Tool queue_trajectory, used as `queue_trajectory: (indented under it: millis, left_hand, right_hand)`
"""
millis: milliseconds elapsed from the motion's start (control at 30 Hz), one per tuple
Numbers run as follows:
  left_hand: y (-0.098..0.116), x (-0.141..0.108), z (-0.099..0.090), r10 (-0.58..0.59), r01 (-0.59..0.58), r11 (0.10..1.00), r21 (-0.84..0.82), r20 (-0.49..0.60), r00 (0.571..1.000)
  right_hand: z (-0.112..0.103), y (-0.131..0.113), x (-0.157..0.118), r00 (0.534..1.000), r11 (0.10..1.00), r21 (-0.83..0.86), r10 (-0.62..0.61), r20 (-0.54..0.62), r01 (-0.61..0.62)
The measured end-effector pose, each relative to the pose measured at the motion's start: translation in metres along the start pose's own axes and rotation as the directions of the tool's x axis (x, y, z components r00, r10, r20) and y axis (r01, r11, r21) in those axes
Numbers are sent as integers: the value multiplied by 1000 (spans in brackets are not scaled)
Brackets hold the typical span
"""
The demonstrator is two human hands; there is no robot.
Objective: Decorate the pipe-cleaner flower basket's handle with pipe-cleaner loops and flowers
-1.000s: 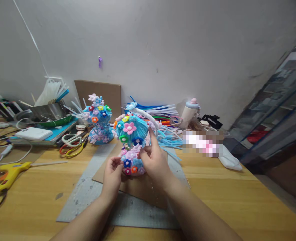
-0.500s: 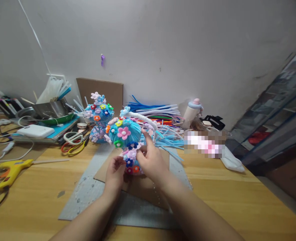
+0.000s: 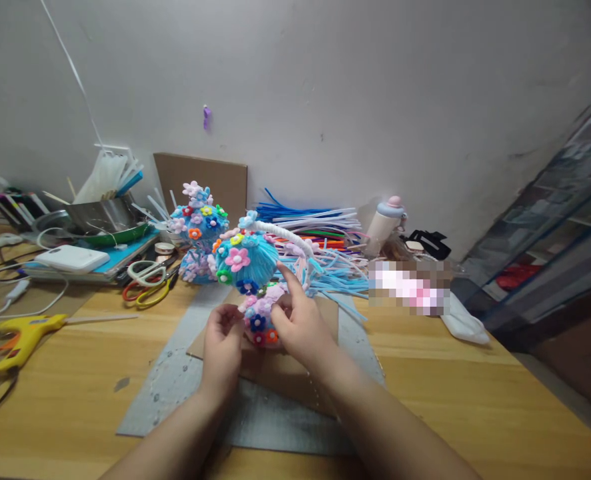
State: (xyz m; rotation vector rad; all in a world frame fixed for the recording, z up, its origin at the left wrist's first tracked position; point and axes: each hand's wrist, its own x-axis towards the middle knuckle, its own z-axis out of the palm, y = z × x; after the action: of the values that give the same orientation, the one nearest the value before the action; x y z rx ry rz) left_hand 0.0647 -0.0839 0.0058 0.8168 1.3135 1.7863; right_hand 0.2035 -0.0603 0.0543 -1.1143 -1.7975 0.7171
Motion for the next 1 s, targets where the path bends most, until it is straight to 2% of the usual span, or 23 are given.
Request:
queue_trajectory:
  millis: [100,200,300,367,500,600,733,867,1000]
  left_hand:
    - [26,4,5,-51,54,991,-125,23,998]
    - [52,9,13,-186,220,923,-315,135,973]
    - [70,11,19,-294,353,855,-379,208,933]
    - [75,11,22,-312,380,839,-389,228,922]
    - [75,10,23,-234,302,863,-405,210,949]
    - [74,11,22,-165,218,890,-400,163,973]
    - [74,11,21,-148,193,909,-368,147,978]
    - [75,9,22,-138,181,920,-346,147,979]
    - [77,9,21,-74,123,936,-329,159,985]
  right_hand:
    - [-1,0,1,1000,1000,12,-5,8,5]
    - [-1,2,3,1000,1000,24,-5,8,5]
    - [-1,3,4,1000,999,33,-7,6,6]
    - [0,3,5,1000,999,43,-10,-3,10]
    - [3,3,5,992,997,53,-52,-118,59]
    - [4,3,3,975,988,33,-141,-171,149]
    - [5,3,0,967,971,-2,-240,-81,241]
    - [8,4,-1,972,972,11,-235,-13,235]
    - [11,5,-1,971,971,21,-239,24,239]
